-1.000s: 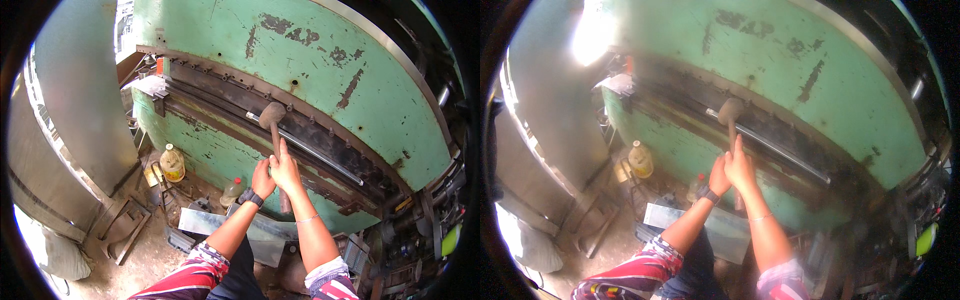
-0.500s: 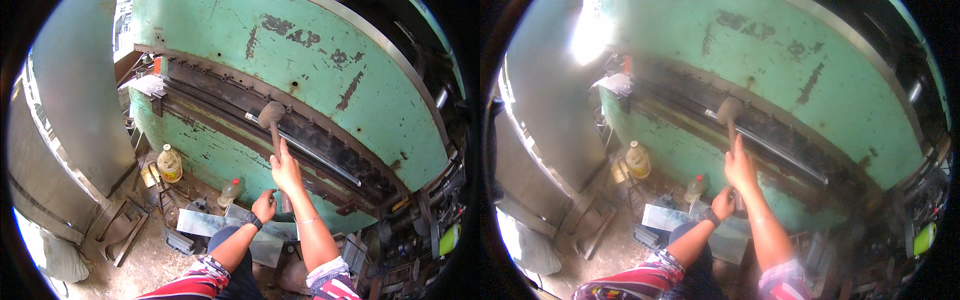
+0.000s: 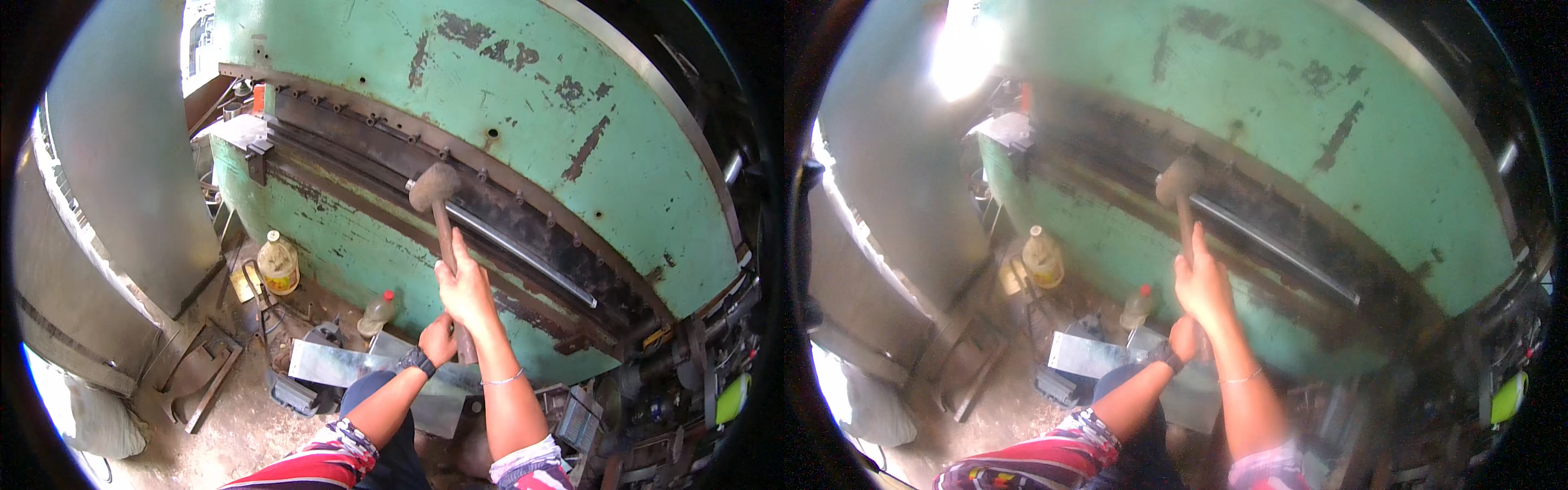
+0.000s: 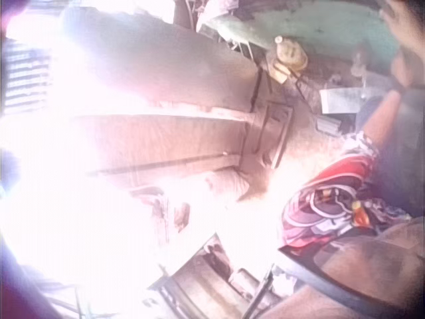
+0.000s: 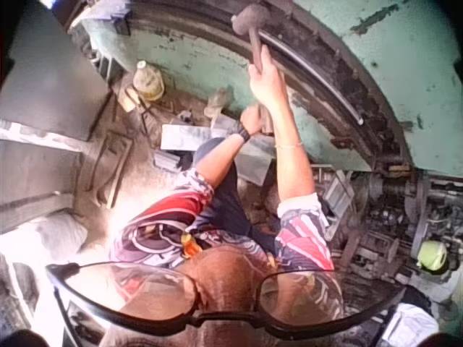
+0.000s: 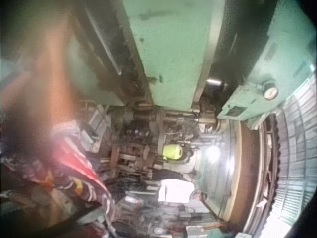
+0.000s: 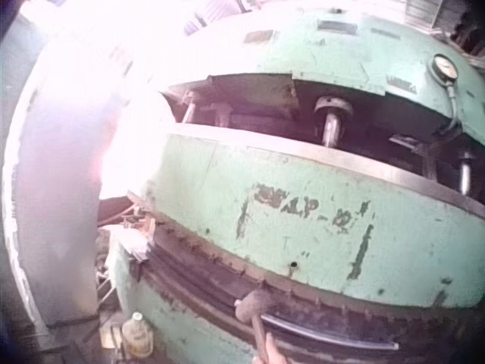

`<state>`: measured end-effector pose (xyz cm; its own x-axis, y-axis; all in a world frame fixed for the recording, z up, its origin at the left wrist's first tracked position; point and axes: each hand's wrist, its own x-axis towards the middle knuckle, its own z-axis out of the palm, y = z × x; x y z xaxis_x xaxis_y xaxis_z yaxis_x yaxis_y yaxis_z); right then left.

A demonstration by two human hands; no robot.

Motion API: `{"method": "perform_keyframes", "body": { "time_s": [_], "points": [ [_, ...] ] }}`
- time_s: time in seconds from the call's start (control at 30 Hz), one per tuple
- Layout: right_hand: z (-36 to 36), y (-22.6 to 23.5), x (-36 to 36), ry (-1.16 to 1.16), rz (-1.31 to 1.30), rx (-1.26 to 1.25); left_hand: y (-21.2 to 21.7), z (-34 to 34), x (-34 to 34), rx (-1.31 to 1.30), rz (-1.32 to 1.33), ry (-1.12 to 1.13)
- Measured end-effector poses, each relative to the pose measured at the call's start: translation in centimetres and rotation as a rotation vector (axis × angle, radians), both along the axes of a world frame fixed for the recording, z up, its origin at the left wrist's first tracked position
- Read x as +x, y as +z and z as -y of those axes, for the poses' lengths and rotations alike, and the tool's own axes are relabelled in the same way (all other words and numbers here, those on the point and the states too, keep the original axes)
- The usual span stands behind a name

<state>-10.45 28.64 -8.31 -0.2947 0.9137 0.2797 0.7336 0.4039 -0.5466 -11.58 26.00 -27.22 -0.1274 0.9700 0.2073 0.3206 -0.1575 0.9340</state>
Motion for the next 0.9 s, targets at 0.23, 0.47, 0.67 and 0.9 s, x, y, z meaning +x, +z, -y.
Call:
{"method": "perform_keyframes", "body": {
  "time_s": [0.23, 0.47, 0.67, 0.9],
  "points": [
    [1.1, 2.2, 3.2, 0.034, -0.15, 0.013, 4.7, -4.9, -1.7, 0.508, -0.276, -0.012],
    [0.4, 6.4, -0.5, 0.18, 0.03, 0.262, 8.4, -17.4, -6.3, 0.693, -0.88, 0.228],
    [-1.0, 4.1, -1.8, 0.073, 0.346, 0.18, 8.7, -16.5, -4.0, 0.722, -0.55, 0.356],
    [-3.1, -0.4, -2.2, 0.025, 0.444, 0.435, 7.4, -17.4, -3.9, 0.758, -0.506, 0.197]
  ]
}}
